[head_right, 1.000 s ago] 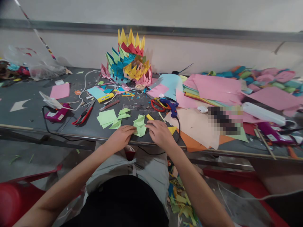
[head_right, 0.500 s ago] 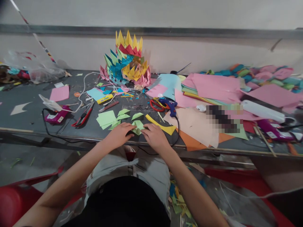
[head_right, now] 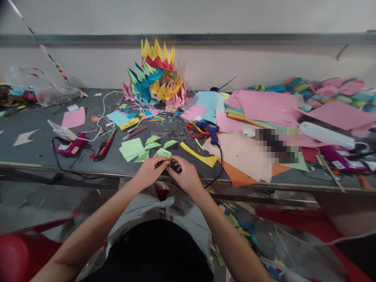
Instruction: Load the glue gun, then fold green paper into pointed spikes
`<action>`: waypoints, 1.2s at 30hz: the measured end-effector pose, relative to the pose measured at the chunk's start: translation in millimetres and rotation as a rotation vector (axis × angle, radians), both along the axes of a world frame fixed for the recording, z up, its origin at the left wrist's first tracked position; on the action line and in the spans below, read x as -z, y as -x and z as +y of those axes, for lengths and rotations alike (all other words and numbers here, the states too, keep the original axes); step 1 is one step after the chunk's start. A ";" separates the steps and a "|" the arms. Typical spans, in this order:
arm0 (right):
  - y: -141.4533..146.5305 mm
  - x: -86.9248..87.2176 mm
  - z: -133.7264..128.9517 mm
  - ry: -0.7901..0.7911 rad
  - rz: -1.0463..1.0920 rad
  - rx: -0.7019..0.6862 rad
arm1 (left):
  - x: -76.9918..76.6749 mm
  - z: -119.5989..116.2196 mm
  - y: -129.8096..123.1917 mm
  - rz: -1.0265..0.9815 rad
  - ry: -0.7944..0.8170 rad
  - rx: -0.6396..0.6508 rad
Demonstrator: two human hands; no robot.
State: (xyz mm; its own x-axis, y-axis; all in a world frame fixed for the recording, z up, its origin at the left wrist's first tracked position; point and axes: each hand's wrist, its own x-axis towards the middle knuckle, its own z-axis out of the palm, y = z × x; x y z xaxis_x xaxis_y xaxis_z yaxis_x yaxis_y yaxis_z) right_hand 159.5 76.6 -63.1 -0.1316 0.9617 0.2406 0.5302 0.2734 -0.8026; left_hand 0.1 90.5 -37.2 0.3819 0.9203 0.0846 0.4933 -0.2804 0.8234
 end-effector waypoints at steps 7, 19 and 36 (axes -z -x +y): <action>-12.7 -19.4 8.0 0.060 -0.099 -0.042 | -17.4 -2.1 11.5 -0.079 -0.090 -0.140; -22.3 -21.5 32.2 -0.012 -0.339 -0.257 | 13.1 27.4 23.6 0.229 -0.200 0.181; -40.0 0.4 42.7 -0.237 -0.407 -0.431 | 16.7 27.7 17.4 0.390 -0.368 0.177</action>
